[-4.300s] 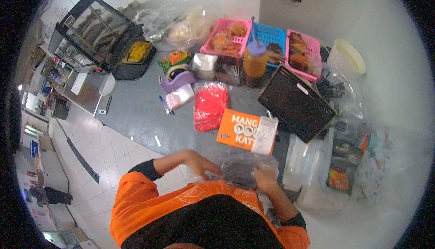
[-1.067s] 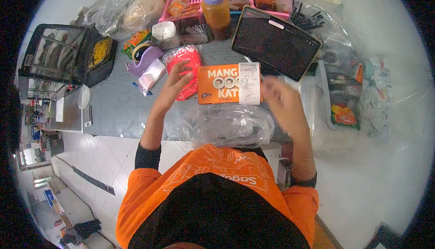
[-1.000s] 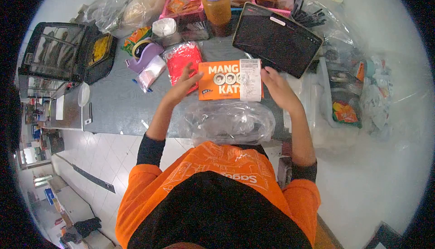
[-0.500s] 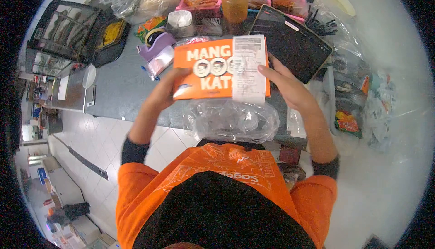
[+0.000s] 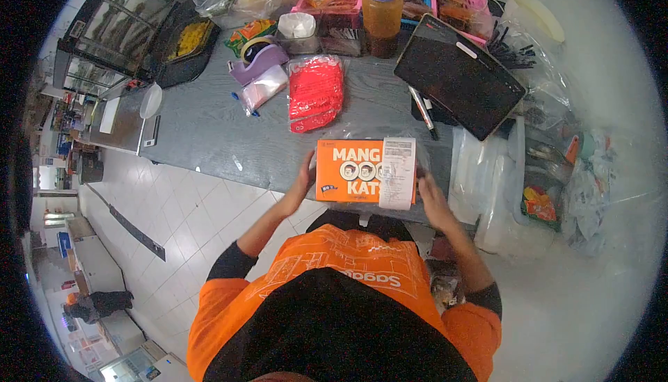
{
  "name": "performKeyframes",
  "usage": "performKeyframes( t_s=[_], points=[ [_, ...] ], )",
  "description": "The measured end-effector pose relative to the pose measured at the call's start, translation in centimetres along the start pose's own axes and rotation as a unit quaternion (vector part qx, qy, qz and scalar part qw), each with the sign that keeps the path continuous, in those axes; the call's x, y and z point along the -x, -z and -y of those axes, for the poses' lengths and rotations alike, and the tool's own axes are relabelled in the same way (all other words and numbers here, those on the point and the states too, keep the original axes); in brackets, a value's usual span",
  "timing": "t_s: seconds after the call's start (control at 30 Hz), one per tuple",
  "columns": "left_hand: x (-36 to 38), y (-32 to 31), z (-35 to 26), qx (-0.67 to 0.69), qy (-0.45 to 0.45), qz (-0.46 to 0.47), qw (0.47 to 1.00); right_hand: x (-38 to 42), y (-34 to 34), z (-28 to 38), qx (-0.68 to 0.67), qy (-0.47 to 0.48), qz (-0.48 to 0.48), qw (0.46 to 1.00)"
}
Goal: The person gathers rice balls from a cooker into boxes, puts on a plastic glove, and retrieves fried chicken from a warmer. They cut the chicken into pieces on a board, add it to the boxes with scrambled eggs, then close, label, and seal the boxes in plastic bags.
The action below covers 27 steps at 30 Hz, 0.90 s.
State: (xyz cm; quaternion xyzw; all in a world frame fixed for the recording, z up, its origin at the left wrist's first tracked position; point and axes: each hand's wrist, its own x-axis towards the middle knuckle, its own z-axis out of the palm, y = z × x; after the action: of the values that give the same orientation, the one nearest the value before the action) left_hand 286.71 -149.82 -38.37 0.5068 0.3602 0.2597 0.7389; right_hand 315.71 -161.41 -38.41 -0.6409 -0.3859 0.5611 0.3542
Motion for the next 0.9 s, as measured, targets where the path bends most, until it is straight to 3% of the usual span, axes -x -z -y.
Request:
performKeyframes(
  t_s=[0.03, 0.07, 0.1, 0.13, 0.17, 0.2, 0.23, 0.3, 0.37, 0.43, 0.47, 0.5, 0.57, 0.63, 0.7, 0.77, 0.8, 0.83, 0.87, 0.9],
  points=[
    [1.2, 0.4, 1.0, -0.153, -0.058, -0.001, 0.987, 0.6, 0.1, -2.1, 0.124, 0.063, -0.070, 0.988],
    [2.4, 1.5, 1.6, -0.388, -0.097, 0.043, 0.916, 1.6, -0.1, -2.0, 0.125, 0.064, -0.069, 0.988],
    [3.2, 1.8, 1.7, -0.389, -0.097, 0.042, 0.915, 2.8, -0.3, -1.4, 0.363, 0.168, -0.039, 0.916],
    [3.9, 2.0, 1.8, -0.580, -0.120, 0.092, 0.800, 3.6, -0.3, -0.7, 0.575, 0.260, -0.005, 0.776],
    [4.3, 2.0, 1.7, -0.741, -0.135, 0.140, 0.643, 3.8, 0.1, -0.1, 0.573, 0.260, -0.005, 0.777],
    [3.9, 1.5, -0.2, -0.710, -0.109, 0.139, 0.681, 3.7, 0.6, 0.5, 0.540, 0.248, 0.033, 0.804],
    [3.5, 1.0, -3.2, -0.712, -0.111, 0.142, 0.679, 3.6, 1.1, 1.4, 0.506, 0.235, 0.070, 0.827],
    [2.9, 0.0, -9.7, -0.564, -0.124, 0.228, 0.784, 3.5, 2.0, 3.8, 0.455, 0.269, 0.035, 0.848],
    [1.7, 0.4, -11.2, -0.558, -0.164, 0.245, 0.776, 2.8, 2.5, 4.3, 0.406, 0.304, 0.001, 0.862],
    [-0.6, 2.3, -7.7, -0.525, -0.189, 0.104, 0.824, 0.8, 2.3, 2.8, 0.395, 0.211, -0.038, 0.893],
    [-1.9, 2.7, -6.0, -0.561, -0.136, 0.092, 0.811, -0.4, 1.9, 2.4, 0.393, 0.212, -0.042, 0.894],
    [-3.5, 3.1, -4.2, -0.564, -0.137, 0.095, 0.809, -1.7, 1.2, 2.3, 0.430, 0.184, -0.080, 0.880],
    [-6.5, 3.4, -1.9, -0.636, -0.070, 0.124, 0.759, -4.0, 1.1, 2.8, 0.466, 0.150, -0.121, 0.864],
    [-7.8, 3.2, -2.0, -0.652, -0.110, 0.117, 0.741, -5.8, 1.9, 3.7, 0.404, 0.102, -0.117, 0.902],
    [-7.5, 2.2, -3.1, -0.667, -0.147, 0.113, 0.721, -5.3, 1.7, 4.3, 0.432, 0.103, -0.150, 0.883],
    [-4.7, -0.9, -8.0, -0.563, -0.192, -0.078, 0.801, -4.4, 1.2, 5.7, 0.461, 0.104, -0.181, 0.863],
    [-3.5, -1.9, -9.8, -0.562, -0.193, -0.074, 0.801, -3.2, 0.6, 6.6, 0.416, 0.137, -0.251, 0.863],
    [-2.3, -2.9, -11.5, -0.549, -0.147, -0.111, 0.815, -2.4, 0.4, 7.4, 0.369, 0.169, -0.318, 0.857],
    [-1.5, -3.7, -12.7, -0.533, -0.099, -0.147, 0.827, -2.1, 0.5, 7.9, 0.369, 0.165, -0.320, 0.857],
    [-0.9, -4.6, -13.6, -0.533, -0.095, -0.141, 0.829, -1.8, 0.5, 8.2, 0.395, 0.259, -0.391, 0.790]
  ],
)
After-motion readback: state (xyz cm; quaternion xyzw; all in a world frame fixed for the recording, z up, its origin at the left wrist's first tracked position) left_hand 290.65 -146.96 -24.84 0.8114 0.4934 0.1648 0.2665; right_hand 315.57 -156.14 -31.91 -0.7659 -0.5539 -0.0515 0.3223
